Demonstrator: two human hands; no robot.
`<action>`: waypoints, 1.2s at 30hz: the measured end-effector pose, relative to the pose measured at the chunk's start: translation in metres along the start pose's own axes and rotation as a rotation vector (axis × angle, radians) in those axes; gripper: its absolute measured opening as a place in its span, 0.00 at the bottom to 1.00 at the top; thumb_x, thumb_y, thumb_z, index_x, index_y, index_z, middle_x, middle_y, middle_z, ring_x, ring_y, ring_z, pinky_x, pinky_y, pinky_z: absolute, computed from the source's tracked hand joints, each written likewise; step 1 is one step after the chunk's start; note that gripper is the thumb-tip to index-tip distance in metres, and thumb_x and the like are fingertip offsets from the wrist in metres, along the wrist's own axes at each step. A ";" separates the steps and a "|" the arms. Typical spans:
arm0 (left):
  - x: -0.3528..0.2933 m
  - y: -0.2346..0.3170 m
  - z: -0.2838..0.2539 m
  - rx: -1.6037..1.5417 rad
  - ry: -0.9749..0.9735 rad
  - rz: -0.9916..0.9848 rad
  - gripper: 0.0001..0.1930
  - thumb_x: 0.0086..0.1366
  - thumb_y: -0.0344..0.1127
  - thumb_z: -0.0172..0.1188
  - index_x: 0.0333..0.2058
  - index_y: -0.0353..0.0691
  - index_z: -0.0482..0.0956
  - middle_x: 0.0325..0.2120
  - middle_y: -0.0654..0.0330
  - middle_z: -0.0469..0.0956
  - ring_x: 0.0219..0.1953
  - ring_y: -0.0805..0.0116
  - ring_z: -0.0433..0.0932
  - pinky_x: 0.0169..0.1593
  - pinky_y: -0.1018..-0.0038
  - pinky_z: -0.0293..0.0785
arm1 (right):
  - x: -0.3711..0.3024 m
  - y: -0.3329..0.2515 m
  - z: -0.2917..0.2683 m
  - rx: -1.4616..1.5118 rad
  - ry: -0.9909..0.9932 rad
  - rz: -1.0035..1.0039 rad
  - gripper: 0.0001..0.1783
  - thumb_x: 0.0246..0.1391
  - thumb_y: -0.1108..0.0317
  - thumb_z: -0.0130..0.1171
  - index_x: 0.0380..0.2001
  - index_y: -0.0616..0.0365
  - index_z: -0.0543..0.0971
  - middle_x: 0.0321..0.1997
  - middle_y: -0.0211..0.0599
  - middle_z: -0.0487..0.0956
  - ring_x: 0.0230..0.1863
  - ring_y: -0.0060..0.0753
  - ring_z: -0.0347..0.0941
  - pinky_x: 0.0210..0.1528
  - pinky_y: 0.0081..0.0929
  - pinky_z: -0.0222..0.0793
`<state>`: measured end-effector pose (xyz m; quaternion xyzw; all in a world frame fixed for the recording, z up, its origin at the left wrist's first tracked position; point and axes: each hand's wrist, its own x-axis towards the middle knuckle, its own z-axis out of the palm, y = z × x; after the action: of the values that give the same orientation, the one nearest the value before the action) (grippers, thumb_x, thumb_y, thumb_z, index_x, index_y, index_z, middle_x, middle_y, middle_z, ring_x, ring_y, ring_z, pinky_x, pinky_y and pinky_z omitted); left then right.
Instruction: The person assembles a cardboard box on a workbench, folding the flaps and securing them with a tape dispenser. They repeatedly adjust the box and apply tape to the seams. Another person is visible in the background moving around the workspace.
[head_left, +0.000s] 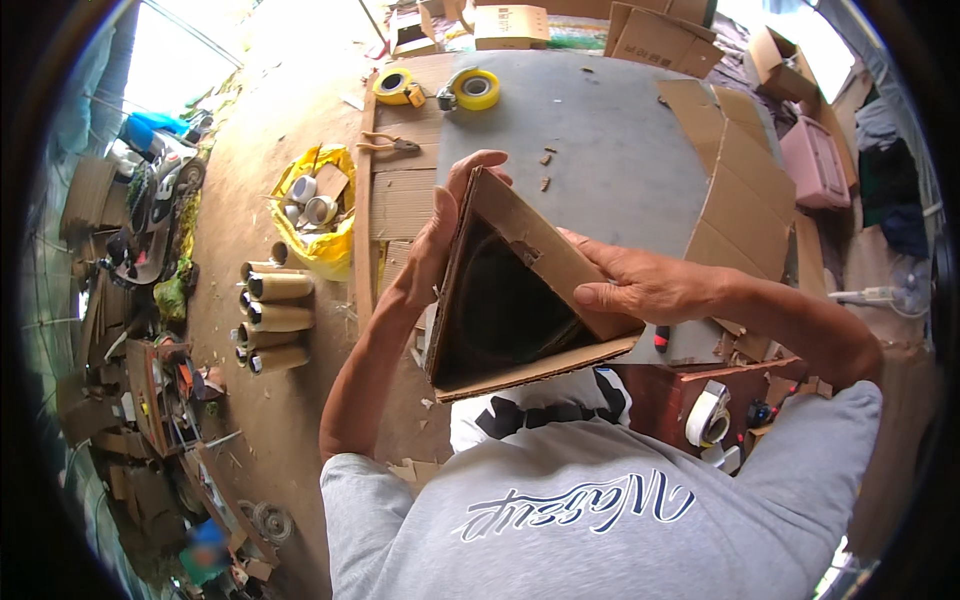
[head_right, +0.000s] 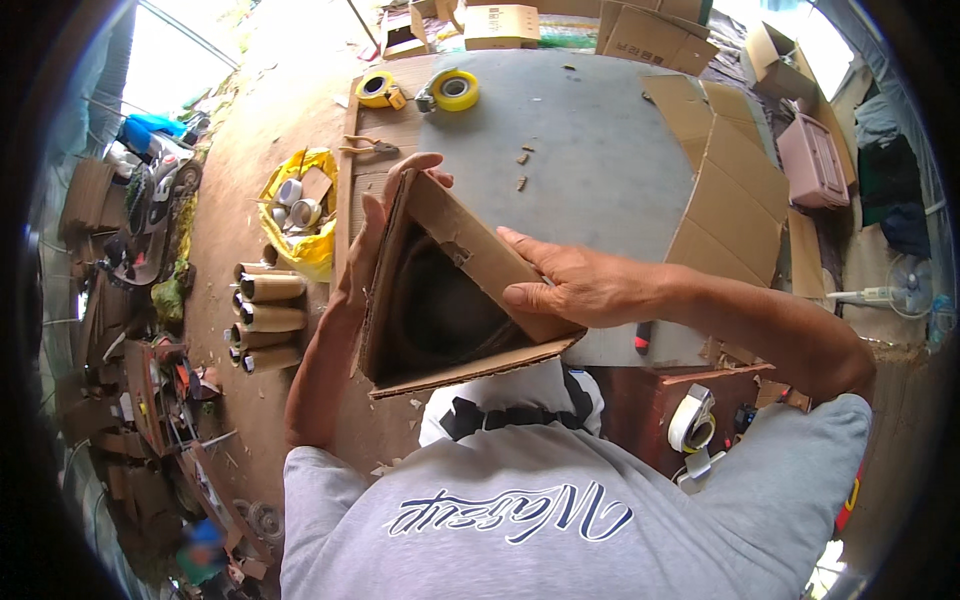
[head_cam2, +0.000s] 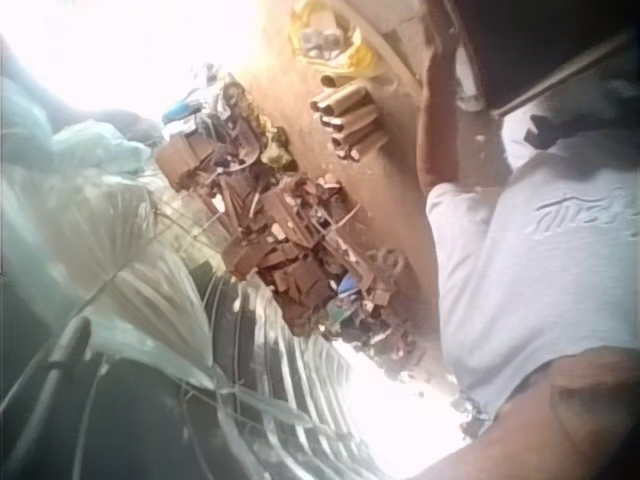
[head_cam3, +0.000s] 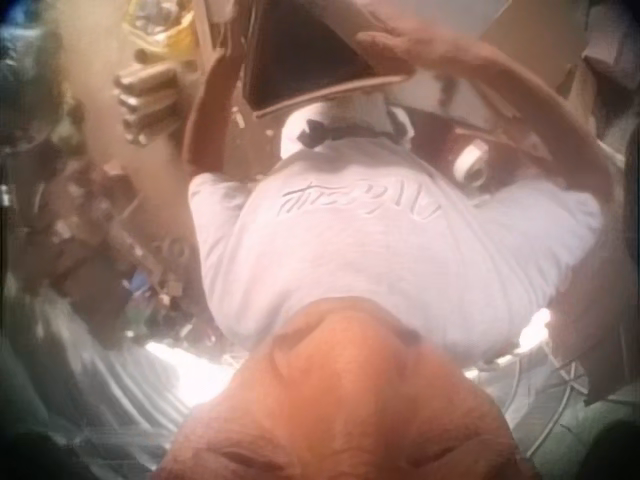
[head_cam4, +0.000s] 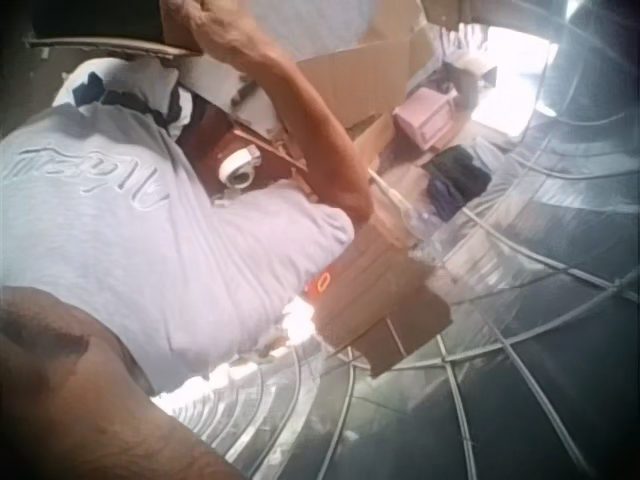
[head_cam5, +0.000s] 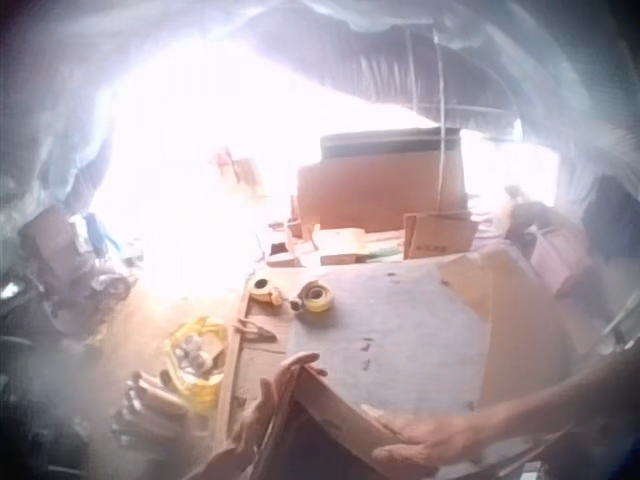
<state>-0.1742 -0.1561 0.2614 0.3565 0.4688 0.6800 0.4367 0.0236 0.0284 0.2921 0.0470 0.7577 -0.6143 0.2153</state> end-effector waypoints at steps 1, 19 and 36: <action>0.000 -0.005 -0.005 -0.019 -0.013 0.031 0.42 0.72 0.72 0.34 0.69 0.42 0.60 0.54 0.57 0.68 0.57 0.67 0.69 0.64 0.69 0.66 | 0.003 0.011 0.003 -0.025 0.020 -0.038 0.49 0.67 0.38 0.49 0.75 0.63 0.48 0.72 0.58 0.62 0.74 0.49 0.58 0.74 0.34 0.53; 0.002 0.010 0.017 0.503 0.198 -0.059 0.20 0.80 0.44 0.37 0.57 0.39 0.72 0.50 0.58 0.76 0.52 0.69 0.72 0.61 0.73 0.67 | 0.009 0.009 0.020 -0.009 0.122 -0.187 0.49 0.68 0.47 0.47 0.74 0.72 0.39 0.77 0.68 0.47 0.79 0.57 0.43 0.79 0.36 0.39; 0.004 0.021 0.028 0.923 0.184 -0.019 0.18 0.81 0.42 0.34 0.51 0.41 0.73 0.41 0.59 0.74 0.40 0.72 0.70 0.50 0.74 0.69 | 0.014 0.022 0.033 0.016 0.267 -0.298 0.47 0.68 0.50 0.51 0.74 0.70 0.45 0.76 0.66 0.50 0.78 0.59 0.47 0.78 0.37 0.40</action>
<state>-0.1564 -0.1477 0.2904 0.4474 0.7621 0.4252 0.1956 0.0270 0.0000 0.2616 0.0171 0.7731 -0.6338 0.0190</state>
